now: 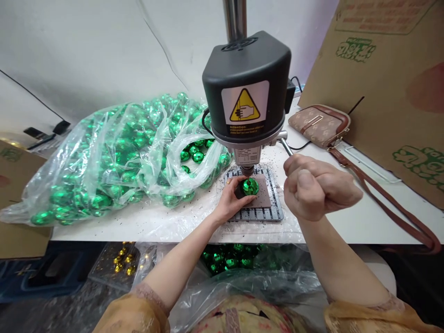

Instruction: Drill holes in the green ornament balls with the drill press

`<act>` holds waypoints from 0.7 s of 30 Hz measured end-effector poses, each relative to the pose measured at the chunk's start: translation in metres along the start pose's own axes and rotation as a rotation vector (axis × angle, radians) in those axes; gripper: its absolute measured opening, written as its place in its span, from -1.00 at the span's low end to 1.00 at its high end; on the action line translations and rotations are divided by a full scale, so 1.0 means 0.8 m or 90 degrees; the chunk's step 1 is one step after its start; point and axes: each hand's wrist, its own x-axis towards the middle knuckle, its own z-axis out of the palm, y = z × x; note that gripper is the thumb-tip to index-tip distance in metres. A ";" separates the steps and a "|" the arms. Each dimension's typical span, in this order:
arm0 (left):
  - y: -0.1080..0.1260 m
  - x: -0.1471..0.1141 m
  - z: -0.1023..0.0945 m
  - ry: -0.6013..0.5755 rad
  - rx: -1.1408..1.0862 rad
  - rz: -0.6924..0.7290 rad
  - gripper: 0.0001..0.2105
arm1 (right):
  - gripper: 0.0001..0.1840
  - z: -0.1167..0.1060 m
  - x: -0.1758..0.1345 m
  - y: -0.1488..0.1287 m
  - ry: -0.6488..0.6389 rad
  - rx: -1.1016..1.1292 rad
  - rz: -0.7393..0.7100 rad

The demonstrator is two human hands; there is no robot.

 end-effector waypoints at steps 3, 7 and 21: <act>0.001 -0.001 0.001 0.002 -0.001 0.003 -0.47 | -0.46 0.007 0.008 -0.004 0.047 -0.001 0.032; 0.006 -0.001 0.009 0.040 0.010 -0.012 -0.46 | -0.49 0.030 0.048 -0.012 0.132 -0.022 0.143; 0.031 -0.201 -0.061 -0.250 0.469 0.447 -0.62 | -0.57 0.040 0.085 -0.012 0.144 -0.008 0.263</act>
